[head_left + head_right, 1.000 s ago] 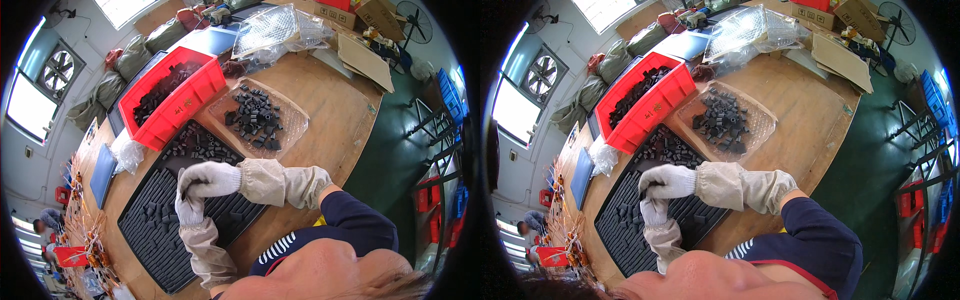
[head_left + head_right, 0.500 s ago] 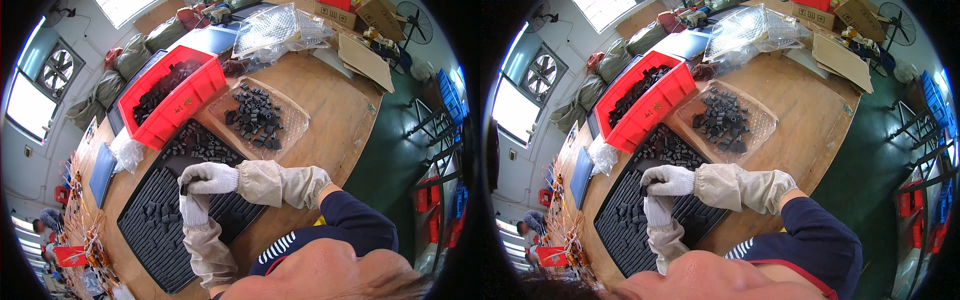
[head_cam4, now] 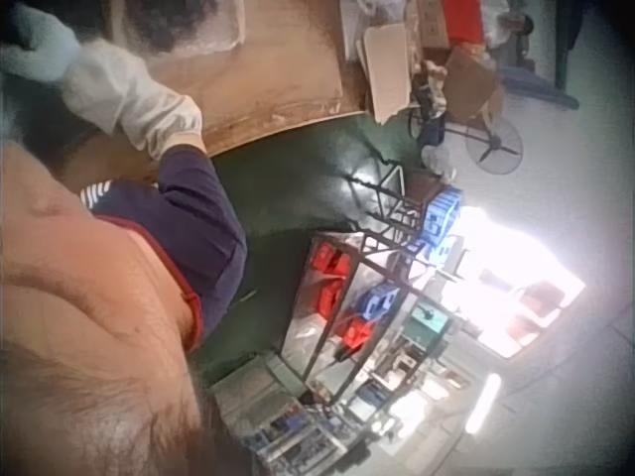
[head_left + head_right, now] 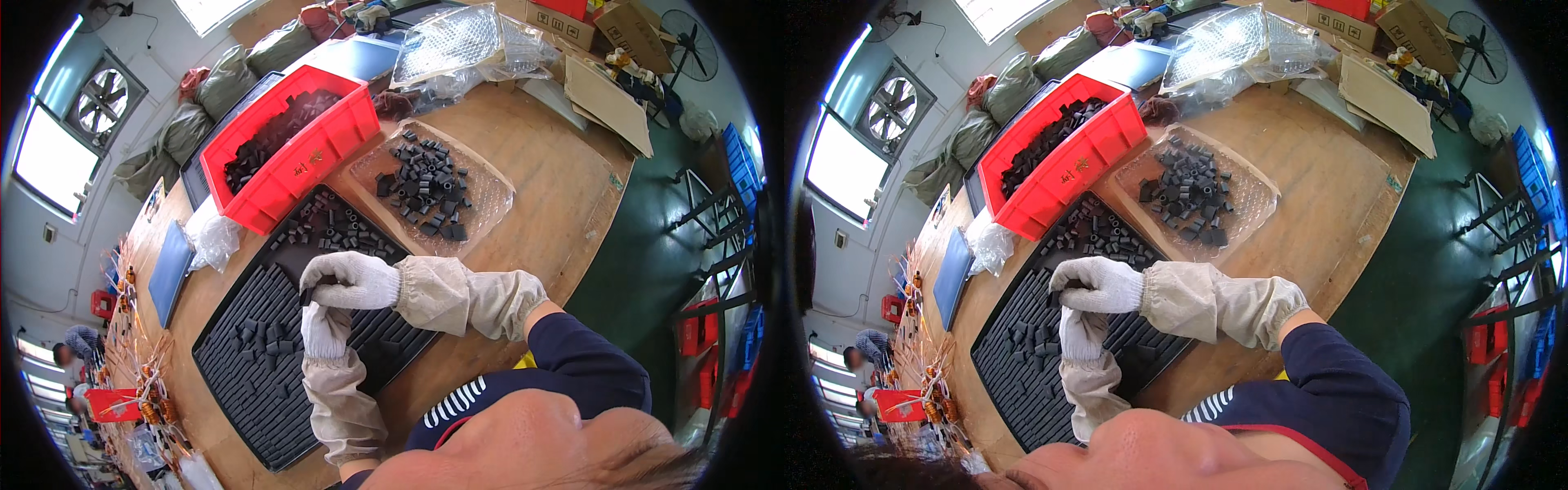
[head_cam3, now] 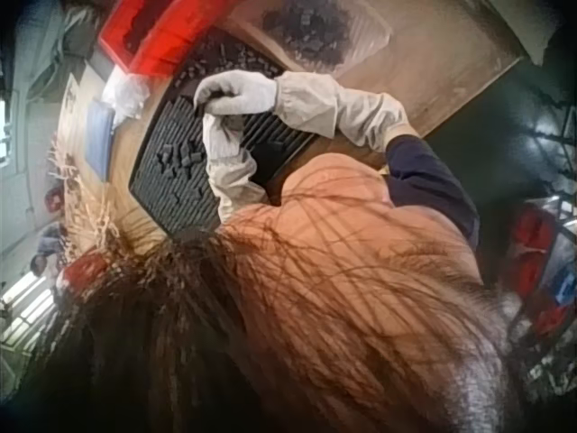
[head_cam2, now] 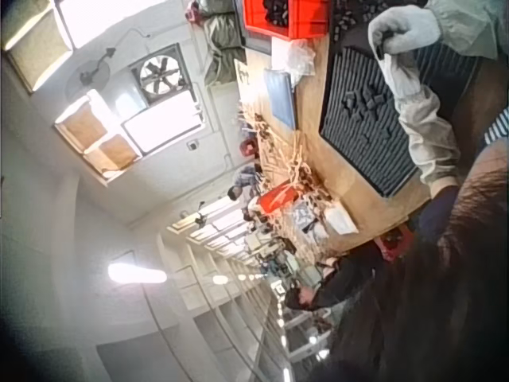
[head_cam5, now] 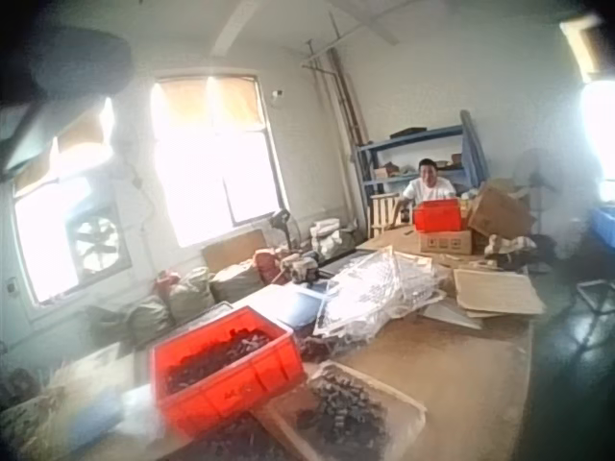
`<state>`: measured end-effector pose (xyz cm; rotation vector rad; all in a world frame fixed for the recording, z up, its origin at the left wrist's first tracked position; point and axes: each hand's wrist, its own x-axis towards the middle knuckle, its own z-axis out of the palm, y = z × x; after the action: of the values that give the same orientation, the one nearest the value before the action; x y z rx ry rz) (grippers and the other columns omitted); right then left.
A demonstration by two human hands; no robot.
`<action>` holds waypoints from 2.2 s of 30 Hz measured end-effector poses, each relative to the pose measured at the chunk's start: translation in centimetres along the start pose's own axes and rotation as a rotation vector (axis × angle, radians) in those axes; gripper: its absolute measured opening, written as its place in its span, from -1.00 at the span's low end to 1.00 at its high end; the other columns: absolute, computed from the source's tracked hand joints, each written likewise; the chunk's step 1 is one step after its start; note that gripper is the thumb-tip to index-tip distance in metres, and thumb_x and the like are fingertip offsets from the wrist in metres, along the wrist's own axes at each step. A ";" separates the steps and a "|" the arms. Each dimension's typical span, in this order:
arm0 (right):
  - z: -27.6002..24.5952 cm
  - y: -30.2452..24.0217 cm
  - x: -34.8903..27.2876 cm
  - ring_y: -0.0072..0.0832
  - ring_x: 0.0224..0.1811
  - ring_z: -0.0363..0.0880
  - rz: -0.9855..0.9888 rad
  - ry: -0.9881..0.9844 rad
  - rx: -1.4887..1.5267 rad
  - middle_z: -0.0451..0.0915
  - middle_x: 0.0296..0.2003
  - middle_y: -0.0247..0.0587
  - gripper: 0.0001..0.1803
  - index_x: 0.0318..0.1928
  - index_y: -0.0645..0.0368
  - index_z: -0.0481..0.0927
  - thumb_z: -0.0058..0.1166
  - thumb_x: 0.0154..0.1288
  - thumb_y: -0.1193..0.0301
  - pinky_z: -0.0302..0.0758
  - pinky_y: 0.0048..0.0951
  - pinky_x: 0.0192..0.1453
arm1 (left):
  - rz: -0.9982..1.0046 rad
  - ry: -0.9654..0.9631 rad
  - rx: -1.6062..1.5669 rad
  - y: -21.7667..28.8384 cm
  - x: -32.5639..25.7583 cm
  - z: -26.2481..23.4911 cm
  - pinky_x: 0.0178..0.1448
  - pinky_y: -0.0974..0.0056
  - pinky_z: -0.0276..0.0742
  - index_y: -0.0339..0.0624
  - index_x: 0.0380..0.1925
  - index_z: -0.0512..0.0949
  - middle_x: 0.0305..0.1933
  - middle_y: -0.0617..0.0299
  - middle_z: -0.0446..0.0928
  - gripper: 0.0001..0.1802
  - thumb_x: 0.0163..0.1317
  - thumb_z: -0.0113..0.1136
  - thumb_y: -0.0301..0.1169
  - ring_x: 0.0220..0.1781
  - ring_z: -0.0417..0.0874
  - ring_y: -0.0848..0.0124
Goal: The person sits at a workbench in a factory setting, wearing white gloves. They repeatedly pick up small black plastic components from a red bin and a clear tray, inspect them, and place them into a black tray with a grid pattern. The task involves sorting and organizing these small parts by hand.
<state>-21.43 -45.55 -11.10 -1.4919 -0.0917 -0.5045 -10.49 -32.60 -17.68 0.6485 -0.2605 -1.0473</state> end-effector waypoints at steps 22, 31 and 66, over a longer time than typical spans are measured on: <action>-3.8 0.7 1.5 -0.36 -0.22 0.56 -0.661 0.108 -1.289 0.50 -0.32 -0.40 -0.83 -0.34 -0.11 0.60 0.24 -0.03 0.30 0.52 -0.28 -0.09 | 0.049 0.033 0.287 1.0 -0.3 2.5 -0.51 0.54 0.24 -0.18 -0.01 0.50 -0.36 0.40 0.45 -0.74 0.50 0.11 -0.23 -0.51 0.31 0.68; -3.6 0.7 1.7 -0.38 -0.23 0.57 -0.680 0.102 -1.239 0.51 -0.32 -0.40 -0.83 -0.32 -0.12 0.63 0.24 0.00 0.28 0.53 -0.30 -0.05 | 0.092 0.165 0.665 1.4 -0.8 3.4 -0.39 0.57 0.38 -0.14 0.07 0.55 -0.27 0.38 0.56 -0.70 0.46 0.18 -0.25 -0.45 0.40 0.73; -3.2 -0.3 1.2 -0.12 -0.12 0.69 -0.041 0.140 -0.652 0.68 -0.23 -0.07 -0.73 -0.17 0.18 0.65 0.28 0.15 0.32 0.61 -0.21 -0.02 | 0.141 0.284 0.851 1.5 -1.1 4.4 -0.22 0.49 0.56 -0.16 0.07 0.61 -0.15 0.36 0.63 -0.70 0.41 0.21 -0.32 -0.21 0.59 0.63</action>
<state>-21.23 -48.96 -10.74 -2.0854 0.1699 -0.7115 -12.10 -32.74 -13.22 1.5065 -0.5002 -0.6666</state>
